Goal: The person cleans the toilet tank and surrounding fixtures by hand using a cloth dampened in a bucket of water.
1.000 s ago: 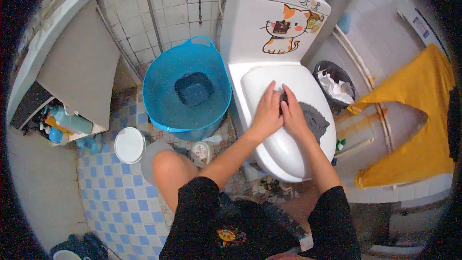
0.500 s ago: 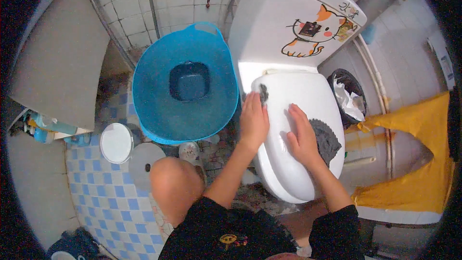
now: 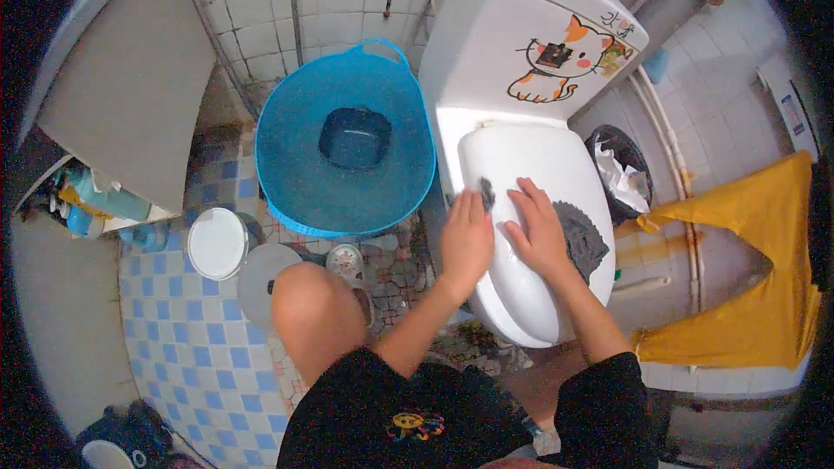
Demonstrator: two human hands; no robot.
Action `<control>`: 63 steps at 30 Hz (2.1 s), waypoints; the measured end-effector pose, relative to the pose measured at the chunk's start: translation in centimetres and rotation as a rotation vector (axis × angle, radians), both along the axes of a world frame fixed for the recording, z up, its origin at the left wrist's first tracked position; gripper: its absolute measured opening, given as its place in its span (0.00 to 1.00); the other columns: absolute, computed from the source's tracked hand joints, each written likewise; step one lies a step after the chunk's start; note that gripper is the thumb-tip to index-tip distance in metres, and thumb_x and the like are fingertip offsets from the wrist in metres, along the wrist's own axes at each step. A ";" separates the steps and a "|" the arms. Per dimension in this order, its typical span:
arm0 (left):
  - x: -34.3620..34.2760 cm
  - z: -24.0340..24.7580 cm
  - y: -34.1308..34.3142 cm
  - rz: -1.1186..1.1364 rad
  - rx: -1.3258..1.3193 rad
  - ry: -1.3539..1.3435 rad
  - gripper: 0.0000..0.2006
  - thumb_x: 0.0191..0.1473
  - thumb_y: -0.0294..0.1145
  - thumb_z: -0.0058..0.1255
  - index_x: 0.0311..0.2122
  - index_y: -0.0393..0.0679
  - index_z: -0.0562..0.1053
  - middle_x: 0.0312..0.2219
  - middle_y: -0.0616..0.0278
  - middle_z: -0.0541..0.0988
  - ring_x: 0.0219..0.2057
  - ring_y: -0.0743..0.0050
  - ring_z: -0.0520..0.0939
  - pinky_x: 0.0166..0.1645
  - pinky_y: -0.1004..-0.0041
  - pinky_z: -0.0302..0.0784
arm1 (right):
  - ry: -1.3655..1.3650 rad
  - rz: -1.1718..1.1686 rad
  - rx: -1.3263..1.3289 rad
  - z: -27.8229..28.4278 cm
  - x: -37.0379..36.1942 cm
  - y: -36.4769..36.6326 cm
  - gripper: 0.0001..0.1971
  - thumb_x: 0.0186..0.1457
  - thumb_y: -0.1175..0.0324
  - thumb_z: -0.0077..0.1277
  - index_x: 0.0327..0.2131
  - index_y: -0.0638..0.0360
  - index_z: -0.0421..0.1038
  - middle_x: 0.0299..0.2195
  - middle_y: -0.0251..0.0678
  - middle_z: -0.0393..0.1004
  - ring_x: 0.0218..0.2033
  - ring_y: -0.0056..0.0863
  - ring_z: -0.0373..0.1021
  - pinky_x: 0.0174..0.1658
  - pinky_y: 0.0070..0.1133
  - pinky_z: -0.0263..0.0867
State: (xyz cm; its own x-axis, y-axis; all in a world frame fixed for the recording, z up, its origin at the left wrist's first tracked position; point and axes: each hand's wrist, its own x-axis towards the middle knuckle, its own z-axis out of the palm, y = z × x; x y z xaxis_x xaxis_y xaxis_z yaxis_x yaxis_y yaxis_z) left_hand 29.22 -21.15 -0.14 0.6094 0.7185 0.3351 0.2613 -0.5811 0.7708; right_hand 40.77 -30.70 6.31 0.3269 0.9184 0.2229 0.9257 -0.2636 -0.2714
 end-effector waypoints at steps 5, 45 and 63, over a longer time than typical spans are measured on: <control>-0.1 -0.1 -0.3 0.031 -0.052 -0.072 0.24 0.55 0.27 0.48 0.54 0.25 0.61 0.53 0.34 0.67 0.57 0.40 0.66 0.63 0.56 0.59 | 0.023 0.015 0.006 -0.2 -0.2 0.2 0.28 0.51 0.58 0.54 0.54 0.61 0.64 0.60 0.49 0.57 0.63 0.48 0.53 0.65 0.41 0.46; 3.4 -2.0 5.8 0.170 -0.098 -0.237 0.15 0.57 0.29 0.47 0.46 0.30 0.71 0.47 0.43 0.71 0.49 0.44 0.70 0.56 0.57 0.65 | -0.217 -0.007 -0.266 0.7 0.3 -1.6 0.36 0.52 0.43 0.48 0.62 0.45 0.57 0.66 0.33 0.49 0.67 0.42 0.44 0.62 0.55 0.37; -1.6 -0.2 -0.4 0.049 -0.150 -0.066 0.18 0.55 0.35 0.50 0.45 0.31 0.74 0.43 0.41 0.68 0.47 0.43 0.67 0.53 0.56 0.64 | -0.241 -0.042 -0.172 0.1 1.7 0.5 0.40 0.51 0.39 0.47 0.62 0.54 0.57 0.65 0.36 0.52 0.67 0.38 0.47 0.64 0.47 0.39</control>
State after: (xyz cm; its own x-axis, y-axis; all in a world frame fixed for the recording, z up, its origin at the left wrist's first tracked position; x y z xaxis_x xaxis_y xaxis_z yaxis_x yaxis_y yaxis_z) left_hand 27.66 -21.55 -0.38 0.5523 0.7920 0.2602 0.2326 -0.4462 0.8642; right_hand 42.51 -30.19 6.42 0.3217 0.9363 0.1411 0.9454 -0.3259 0.0069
